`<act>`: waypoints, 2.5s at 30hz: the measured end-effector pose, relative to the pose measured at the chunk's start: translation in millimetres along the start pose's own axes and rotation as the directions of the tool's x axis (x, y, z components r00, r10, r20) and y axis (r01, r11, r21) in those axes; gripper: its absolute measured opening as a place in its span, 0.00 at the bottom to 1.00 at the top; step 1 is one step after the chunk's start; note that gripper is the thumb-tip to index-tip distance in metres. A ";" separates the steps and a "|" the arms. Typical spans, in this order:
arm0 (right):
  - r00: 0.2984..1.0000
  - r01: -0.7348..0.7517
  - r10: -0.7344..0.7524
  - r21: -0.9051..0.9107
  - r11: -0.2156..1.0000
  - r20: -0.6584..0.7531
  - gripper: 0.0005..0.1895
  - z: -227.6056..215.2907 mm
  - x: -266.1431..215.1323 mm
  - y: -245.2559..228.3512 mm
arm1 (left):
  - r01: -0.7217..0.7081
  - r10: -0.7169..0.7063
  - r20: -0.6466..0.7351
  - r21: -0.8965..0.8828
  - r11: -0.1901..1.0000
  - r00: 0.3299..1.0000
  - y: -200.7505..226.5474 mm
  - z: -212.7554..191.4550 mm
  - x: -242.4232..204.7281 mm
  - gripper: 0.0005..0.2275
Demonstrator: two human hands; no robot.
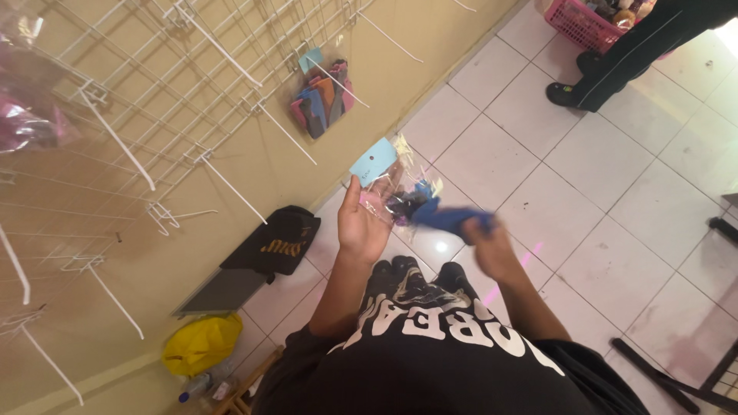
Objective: The person wipes several plastic hair clips and their packaging using a blue cloth, handling each item individually before placing it back on a display rack or shelf.
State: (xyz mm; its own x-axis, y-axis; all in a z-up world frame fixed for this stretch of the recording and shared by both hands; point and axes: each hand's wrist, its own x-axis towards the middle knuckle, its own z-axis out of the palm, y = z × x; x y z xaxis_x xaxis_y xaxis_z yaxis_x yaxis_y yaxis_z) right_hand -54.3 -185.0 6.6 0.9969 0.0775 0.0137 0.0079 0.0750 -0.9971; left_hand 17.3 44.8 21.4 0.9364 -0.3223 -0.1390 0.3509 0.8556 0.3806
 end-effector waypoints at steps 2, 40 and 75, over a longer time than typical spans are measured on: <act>0.893 0.298 -0.115 0.383 0.874 -0.434 0.18 -3.2 -0.5 20.4 | 0.013 -0.013 0.015 0.006 1.000 1.000 -3.7 -1.6 -2.3 0.27; 0.274 0.846 -0.950 -0.434 0.311 -0.147 0.28 43.5 30.1 31.8 | 0.010 -0.023 0.169 0.077 0.997 0.985 -82.2 -8.4 -5.9 0.25; 0.868 0.426 -0.458 -0.764 0.485 0.194 0.22 57.6 13.0 -26.1 | 0.016 -0.022 0.015 0.284 0.959 1.000 -58.2 -20.5 0.0 0.26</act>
State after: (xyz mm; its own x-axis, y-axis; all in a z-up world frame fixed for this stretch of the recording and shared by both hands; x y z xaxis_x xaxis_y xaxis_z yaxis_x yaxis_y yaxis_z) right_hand -46.0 -128.6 37.1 0.8461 0.2253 0.4832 0.4887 -0.6900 -0.5340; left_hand -3.0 3.3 -19.5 0.9284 -0.3467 -0.1334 0.3507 0.6997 0.6224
